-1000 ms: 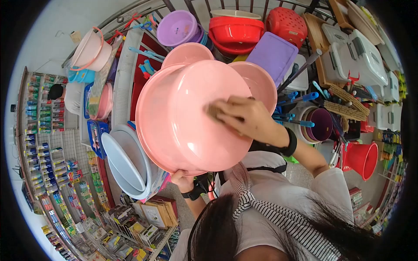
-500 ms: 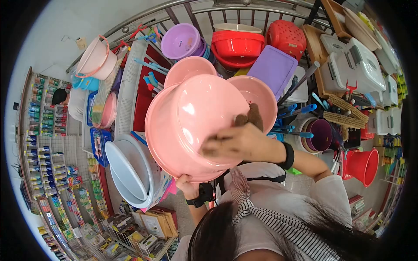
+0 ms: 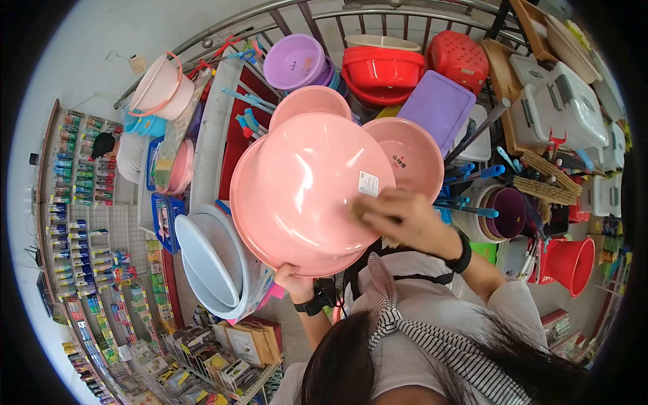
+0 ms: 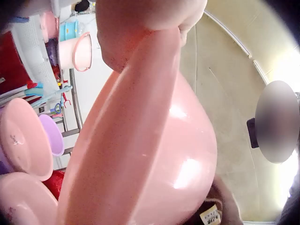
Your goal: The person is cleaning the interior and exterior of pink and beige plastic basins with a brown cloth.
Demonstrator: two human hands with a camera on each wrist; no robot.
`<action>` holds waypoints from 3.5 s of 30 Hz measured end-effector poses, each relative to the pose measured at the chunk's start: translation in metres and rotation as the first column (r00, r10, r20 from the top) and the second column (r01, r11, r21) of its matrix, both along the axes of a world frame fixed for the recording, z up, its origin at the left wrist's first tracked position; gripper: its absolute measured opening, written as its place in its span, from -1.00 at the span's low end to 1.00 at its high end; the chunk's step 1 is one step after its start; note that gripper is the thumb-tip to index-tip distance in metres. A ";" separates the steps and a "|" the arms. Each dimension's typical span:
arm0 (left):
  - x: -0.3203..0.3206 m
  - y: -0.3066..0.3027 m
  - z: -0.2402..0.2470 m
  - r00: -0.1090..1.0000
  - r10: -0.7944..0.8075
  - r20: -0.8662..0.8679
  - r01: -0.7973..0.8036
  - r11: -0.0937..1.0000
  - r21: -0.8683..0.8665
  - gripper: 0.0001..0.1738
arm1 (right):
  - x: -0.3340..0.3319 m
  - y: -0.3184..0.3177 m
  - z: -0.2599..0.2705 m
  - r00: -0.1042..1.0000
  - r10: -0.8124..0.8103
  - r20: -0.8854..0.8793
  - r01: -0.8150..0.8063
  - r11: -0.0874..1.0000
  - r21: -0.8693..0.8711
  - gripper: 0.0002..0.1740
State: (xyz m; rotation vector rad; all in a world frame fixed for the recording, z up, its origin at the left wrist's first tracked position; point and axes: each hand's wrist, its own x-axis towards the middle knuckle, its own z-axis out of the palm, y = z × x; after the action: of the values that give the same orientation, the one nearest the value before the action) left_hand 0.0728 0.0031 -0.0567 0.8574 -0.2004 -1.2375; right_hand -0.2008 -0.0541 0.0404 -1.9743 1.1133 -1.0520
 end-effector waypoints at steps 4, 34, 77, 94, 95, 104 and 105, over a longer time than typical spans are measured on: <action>0.036 0.013 -0.031 0.996 -0.058 -0.069 0.057 0.998 -0.018 -0.17 | -0.031 -0.015 0.029 0.922 -0.355 0.153 0.277 0.883 0.379 -0.79; 0.041 0.042 -0.085 0.868 -0.290 0.402 0.250 0.957 0.148 -0.31 | -0.051 -0.012 -0.049 0.915 -0.383 0.125 0.262 0.802 0.537 -0.70; -0.009 0.039 0.003 0.948 -0.313 0.061 0.313 0.950 0.006 -0.30 | 0.014 -0.008 0.011 0.960 0.251 -0.125 -0.267 0.955 -0.129 -0.70; -0.006 0.042 0.003 0.958 -0.278 0.069 0.277 0.961 0.015 -0.28 | -0.018 0.006 -0.002 0.978 0.110 -0.177 -0.118 0.992 -0.036 -0.67; -0.005 0.042 0.003 0.951 -0.297 0.087 0.298 0.954 0.000 -0.29 | -0.019 0.007 -0.004 0.960 -0.002 -0.280 0.001 1.000 -0.005 -0.65; 0.007 0.050 -0.010 0.960 -0.261 0.099 0.260 0.965 0.026 -0.11 | -0.014 0.028 0.000 0.983 -0.043 -0.177 0.018 0.990 -0.139 -0.65; 0.010 0.052 -0.016 0.960 -0.262 0.100 0.261 0.965 0.024 -0.11 | -0.018 0.023 -0.004 0.983 -0.044 -0.176 0.019 0.990 -0.141 -0.65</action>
State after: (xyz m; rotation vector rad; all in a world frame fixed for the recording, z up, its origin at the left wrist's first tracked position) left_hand 0.0832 0.0554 -0.0722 0.9258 -0.4009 -1.4423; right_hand -0.2192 -0.0310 0.0366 -2.2036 1.1978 -1.0080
